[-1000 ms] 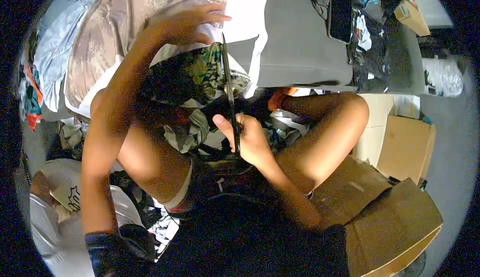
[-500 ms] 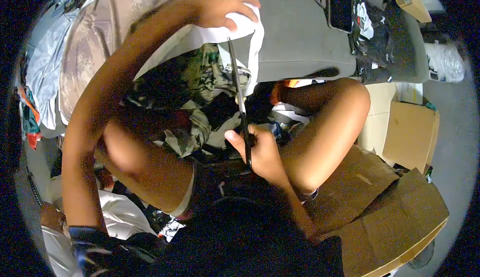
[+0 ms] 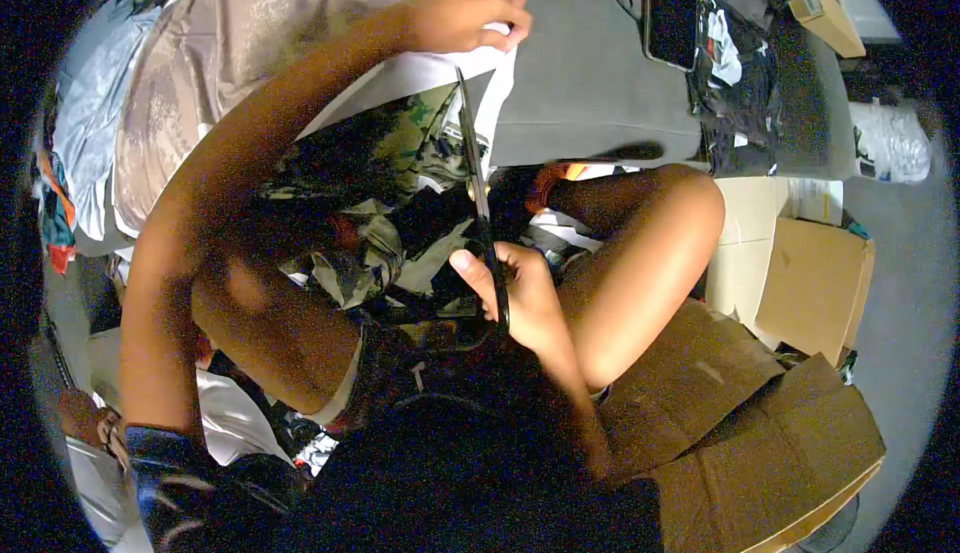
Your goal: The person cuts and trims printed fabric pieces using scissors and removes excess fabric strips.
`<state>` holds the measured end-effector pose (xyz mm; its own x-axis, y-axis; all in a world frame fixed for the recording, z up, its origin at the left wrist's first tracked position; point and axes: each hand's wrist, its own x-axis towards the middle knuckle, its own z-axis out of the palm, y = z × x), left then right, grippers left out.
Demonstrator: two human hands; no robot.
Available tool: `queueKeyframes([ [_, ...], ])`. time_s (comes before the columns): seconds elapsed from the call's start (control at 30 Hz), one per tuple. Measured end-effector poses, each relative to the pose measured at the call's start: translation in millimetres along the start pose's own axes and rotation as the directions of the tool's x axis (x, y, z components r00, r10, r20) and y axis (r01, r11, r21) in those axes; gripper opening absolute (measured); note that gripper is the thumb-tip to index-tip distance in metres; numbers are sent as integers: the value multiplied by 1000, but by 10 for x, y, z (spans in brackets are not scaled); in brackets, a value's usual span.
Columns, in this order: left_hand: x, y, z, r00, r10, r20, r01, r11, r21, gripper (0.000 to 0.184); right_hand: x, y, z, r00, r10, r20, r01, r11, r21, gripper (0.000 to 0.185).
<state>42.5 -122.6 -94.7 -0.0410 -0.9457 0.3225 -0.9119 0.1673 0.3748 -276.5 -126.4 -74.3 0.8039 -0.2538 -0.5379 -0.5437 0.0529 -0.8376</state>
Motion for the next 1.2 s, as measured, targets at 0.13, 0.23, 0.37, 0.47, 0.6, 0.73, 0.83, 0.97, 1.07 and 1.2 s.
queueKeyframes([
  [0.13,-216,-55,-54,997,-2,-82,-8,992,-124,17,46,42,7,1000,-14,27,13,999,37,42],
  [0.23,-418,0,-193,1000,13,22,-9,985,-171,15,74,56,10,999,-28,39,25,997,67,42],
  [0.37,-515,-1,-225,987,136,80,-112,960,-258,18,97,70,6,999,-16,36,16,1000,-9,42],
  [0.47,-535,23,-262,981,109,162,-61,959,-278,30,67,28,-7,999,-20,27,20,1000,-17,41],
  [0.6,-593,49,-335,944,14,329,5,998,-56,54,37,-1,-11,998,-30,47,29,999,13,41],
  [0.73,-639,71,-303,912,-105,397,61,991,122,77,55,26,-9,999,-32,40,33,999,-13,41],
  [0.83,-683,37,-301,900,-140,413,95,987,128,90,69,-22,42,999,-22,32,23,1000,-18,41],
  [0.97,-676,16,-336,883,-148,446,104,987,121,103,88,4,61,999,-32,15,34,996,-79,44],
  [1.07,-639,14,-342,873,-149,464,104,987,122,112,86,-67,48,1000,-24,4,24,997,-78,46],
  [1.2,-568,15,-348,836,-185,516,106,978,179,119,127,-30,-36,999,-44,-12,43,995,-95,47],
])
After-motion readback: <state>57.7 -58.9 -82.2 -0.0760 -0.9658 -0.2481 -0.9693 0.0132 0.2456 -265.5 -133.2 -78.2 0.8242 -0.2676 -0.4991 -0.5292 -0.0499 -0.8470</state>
